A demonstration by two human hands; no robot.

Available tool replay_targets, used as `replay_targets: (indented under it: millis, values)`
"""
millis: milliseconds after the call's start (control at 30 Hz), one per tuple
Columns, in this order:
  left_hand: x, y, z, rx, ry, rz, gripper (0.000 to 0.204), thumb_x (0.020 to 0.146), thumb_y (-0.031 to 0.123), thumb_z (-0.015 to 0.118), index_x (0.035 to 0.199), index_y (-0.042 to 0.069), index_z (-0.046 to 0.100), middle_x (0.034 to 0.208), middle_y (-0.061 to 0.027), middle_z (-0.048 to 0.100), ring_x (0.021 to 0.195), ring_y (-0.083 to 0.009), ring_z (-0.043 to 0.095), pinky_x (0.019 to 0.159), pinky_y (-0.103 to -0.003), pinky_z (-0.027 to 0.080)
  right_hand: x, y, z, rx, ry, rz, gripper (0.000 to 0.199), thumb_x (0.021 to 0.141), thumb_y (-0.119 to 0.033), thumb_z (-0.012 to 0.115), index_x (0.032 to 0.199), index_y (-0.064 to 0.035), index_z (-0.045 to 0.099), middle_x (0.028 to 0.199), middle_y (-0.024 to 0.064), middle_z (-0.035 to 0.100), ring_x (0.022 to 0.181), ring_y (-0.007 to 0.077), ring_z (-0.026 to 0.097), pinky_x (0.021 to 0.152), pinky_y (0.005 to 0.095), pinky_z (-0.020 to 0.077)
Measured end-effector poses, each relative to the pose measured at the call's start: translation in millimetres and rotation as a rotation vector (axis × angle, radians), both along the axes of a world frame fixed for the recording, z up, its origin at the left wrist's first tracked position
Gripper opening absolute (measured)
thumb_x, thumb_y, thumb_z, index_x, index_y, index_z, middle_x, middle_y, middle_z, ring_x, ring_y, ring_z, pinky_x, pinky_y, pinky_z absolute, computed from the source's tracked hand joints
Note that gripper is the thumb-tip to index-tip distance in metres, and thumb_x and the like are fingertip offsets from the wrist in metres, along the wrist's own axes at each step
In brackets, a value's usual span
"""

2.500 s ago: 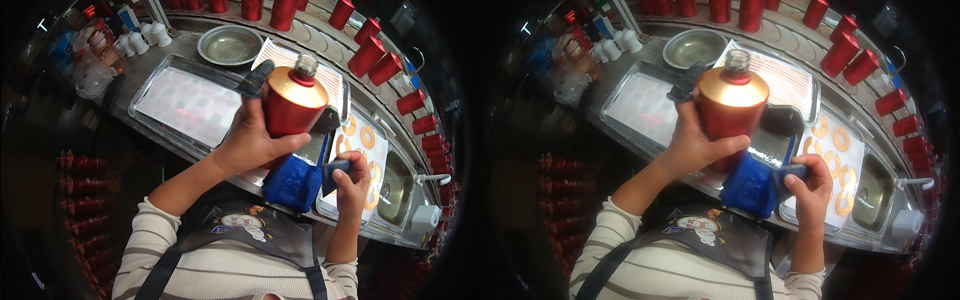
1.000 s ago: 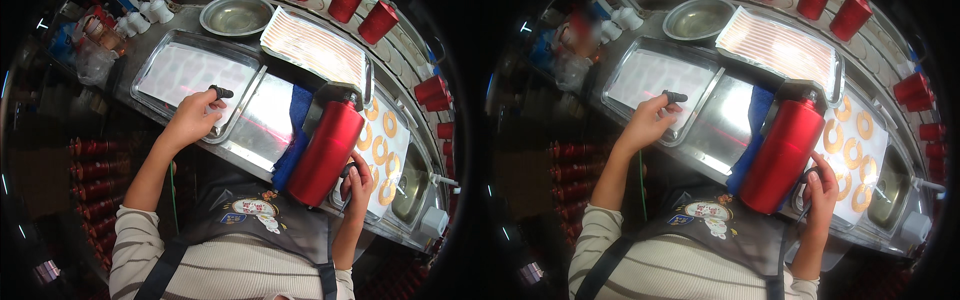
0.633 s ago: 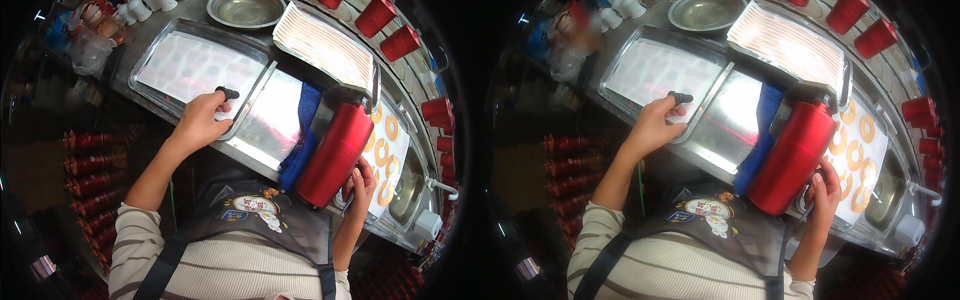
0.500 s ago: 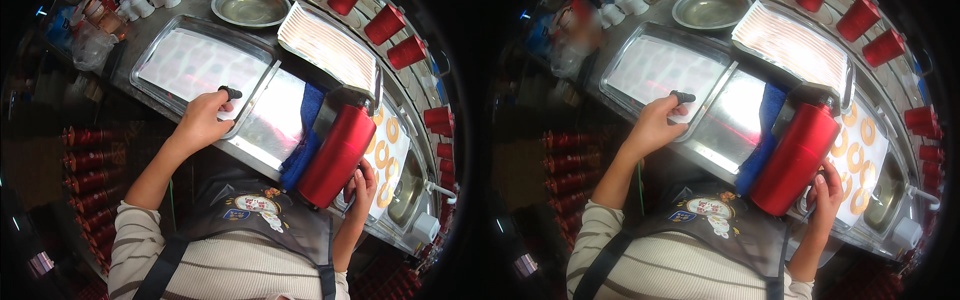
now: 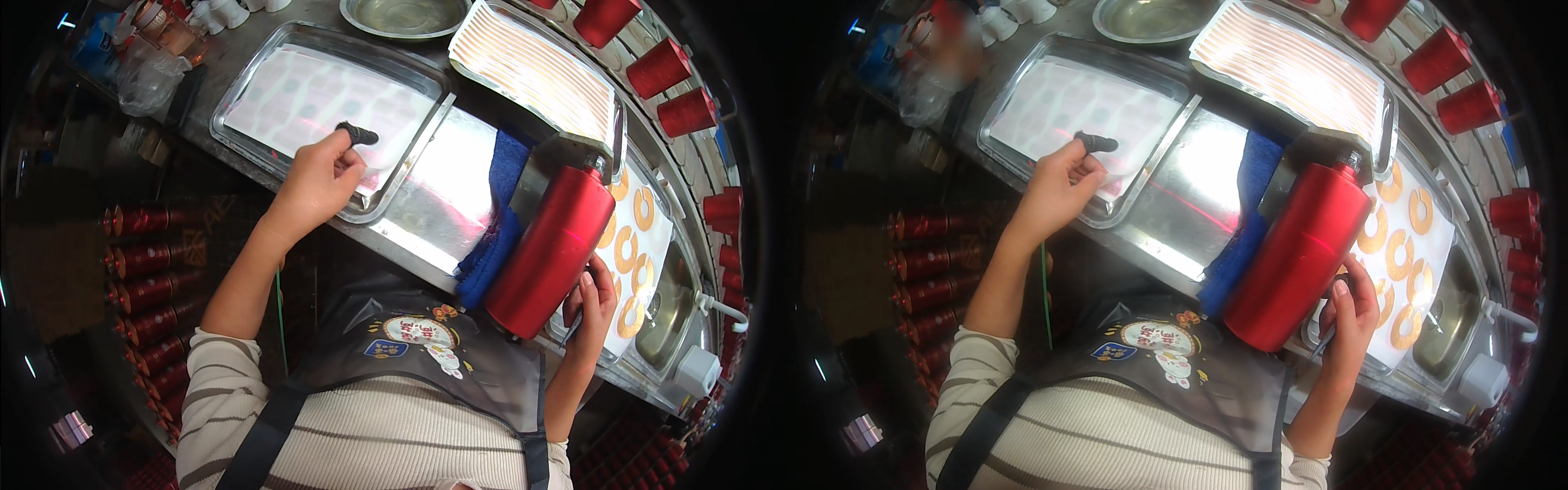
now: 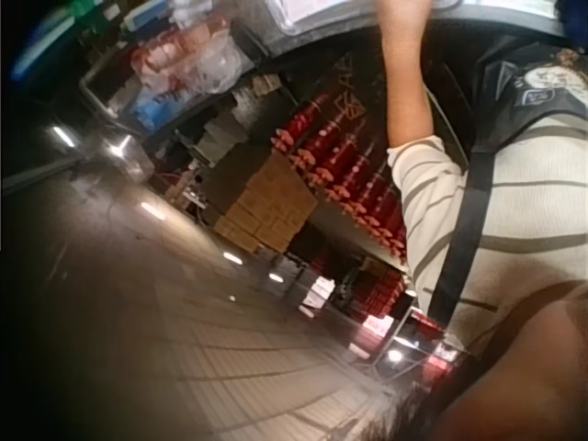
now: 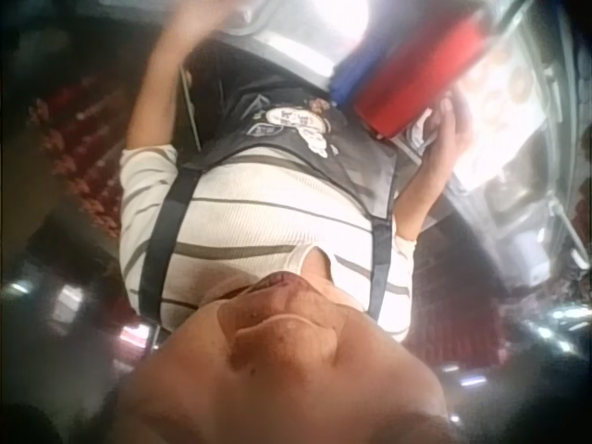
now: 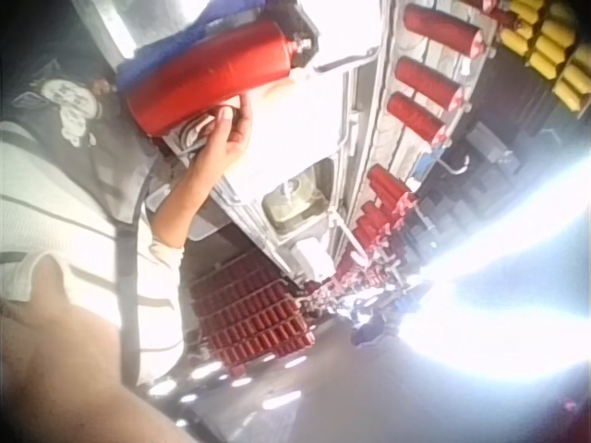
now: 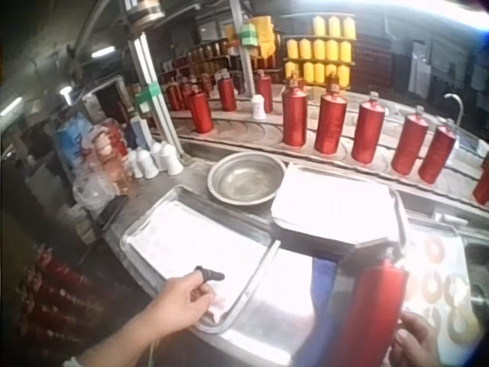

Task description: The person applies round paper labels to the neck and body of red cylindrical cans. They peel each label from a sheet, position it on the can, and smooth it down with their fingers. The cans are handled one at a time on a stainless steel work surface.

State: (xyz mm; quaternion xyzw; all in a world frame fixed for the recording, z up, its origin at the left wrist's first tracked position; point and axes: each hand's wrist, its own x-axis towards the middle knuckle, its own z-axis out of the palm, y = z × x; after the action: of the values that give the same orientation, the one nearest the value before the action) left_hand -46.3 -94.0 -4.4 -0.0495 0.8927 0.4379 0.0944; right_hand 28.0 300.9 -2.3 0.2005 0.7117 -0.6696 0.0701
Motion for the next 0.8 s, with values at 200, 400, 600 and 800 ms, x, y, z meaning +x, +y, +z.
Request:
replay_targets:
  millis: [200,400,600,800]
  values:
    - [-42,-25,24,-0.289,0.432,0.006,0.013,0.089,0.006,0.066,0.090,-0.001,0.055,0.083,-0.0186,0.068,0.079,-0.0407,0.066,0.067,-0.043,0.050,-1,7,5,0.034,0.003,-0.009,0.047,0.095,-0.019,0.059,0.136,0.0030,0.057,0.082,0.0042,0.061,0.046,0.0018,0.038,0.042,0.0168,0.0273]
    - [-101,-45,66,-0.477,0.796,-0.094,0.009,0.091,0.003,0.065,0.092,0.000,0.057,0.087,-0.0157,0.071,0.077,-0.0312,0.070,0.067,-0.038,0.052,0,11,5,0.037,0.063,-0.032,0.047,0.095,-0.019,0.059,0.136,0.0031,0.057,0.082,0.0047,0.061,0.045,0.0019,0.037,0.043,0.0167,0.0273]
    - [-119,-48,124,-0.617,0.962,0.030,0.014,0.091,0.007,0.065,0.104,0.002,0.065,0.086,-0.0098,0.072,0.077,-0.0293,0.070,0.069,-0.036,0.053,4,14,6,0.062,0.184,-0.068,0.046,0.093,-0.014,0.060,0.136,0.0017,0.058,0.081,0.0027,0.059,0.048,0.0013,0.037,0.044,0.0172,0.0269]
    - [-88,6,180,-0.159,1.117,0.077,0.021,0.089,-0.002,0.063,0.110,0.003,0.066,0.081,0.0032,0.062,0.073,-0.0009,0.055,0.062,-0.021,0.045,-9,-20,39,0.222,0.435,0.014,0.047,0.089,-0.002,0.062,0.137,-0.0007,0.059,0.103,0.0023,0.062,0.067,-0.0002,0.047,0.058,0.0138,0.0352]
